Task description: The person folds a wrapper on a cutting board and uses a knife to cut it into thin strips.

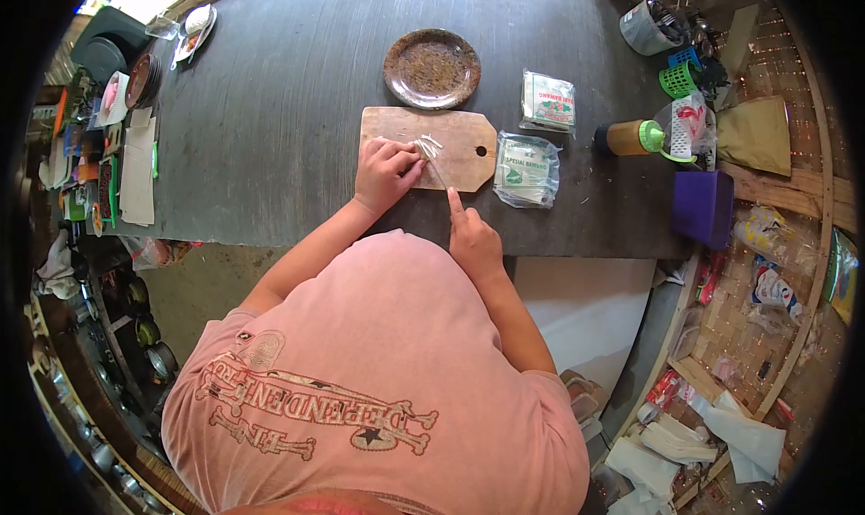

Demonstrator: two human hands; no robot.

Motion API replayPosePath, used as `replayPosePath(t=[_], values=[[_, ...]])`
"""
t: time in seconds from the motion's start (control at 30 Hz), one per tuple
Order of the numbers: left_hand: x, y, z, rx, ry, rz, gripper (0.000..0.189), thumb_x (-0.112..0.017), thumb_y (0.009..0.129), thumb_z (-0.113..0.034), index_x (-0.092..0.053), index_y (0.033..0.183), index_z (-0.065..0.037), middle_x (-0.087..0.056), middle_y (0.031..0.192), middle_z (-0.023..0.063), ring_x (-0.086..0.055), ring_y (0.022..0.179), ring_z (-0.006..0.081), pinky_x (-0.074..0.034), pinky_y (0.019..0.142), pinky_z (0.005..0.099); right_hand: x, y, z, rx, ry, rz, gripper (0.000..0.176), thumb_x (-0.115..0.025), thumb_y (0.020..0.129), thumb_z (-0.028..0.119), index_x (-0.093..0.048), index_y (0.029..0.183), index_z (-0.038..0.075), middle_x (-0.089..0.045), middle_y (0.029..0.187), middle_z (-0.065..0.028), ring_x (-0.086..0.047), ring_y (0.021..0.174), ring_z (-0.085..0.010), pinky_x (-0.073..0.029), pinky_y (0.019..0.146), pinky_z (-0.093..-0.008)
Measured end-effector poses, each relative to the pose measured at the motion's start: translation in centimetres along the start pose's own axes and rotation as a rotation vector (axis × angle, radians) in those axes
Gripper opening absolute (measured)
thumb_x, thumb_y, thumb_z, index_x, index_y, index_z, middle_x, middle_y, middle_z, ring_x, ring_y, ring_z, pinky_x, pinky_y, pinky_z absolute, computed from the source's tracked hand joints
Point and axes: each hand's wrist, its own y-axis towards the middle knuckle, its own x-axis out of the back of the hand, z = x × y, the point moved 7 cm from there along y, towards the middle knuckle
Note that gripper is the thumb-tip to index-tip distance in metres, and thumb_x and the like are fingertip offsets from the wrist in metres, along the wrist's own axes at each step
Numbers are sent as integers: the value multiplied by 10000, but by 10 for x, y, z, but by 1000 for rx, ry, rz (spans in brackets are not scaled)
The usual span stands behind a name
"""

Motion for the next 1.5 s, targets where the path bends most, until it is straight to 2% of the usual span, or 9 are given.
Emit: replayPosePath(t=[0.5, 1.5], values=[[1, 0, -1, 8, 2, -11, 112, -896, 895, -261, -829, 926, -176, -781, 1090, -47, -678, 1092, 217, -474, 1064, 451, 5, 3, -3, 2, 12, -8, 661, -681, 1062, 137, -501, 1698, 177, -619, 873, -126, -705, 688, -368, -609, 631, -510], [-1, 0, 0, 1, 5, -13, 112, -894, 896, -274, -828, 908, -184, -777, 1100, -52, -669, 1096, 216, -466, 1054, 452, 3, 3, -3, 8, 14, -1, 684, -696, 1039, 120, -509, 1694, 180, -622, 868, -125, -711, 683, -370, -612, 633, -511]])
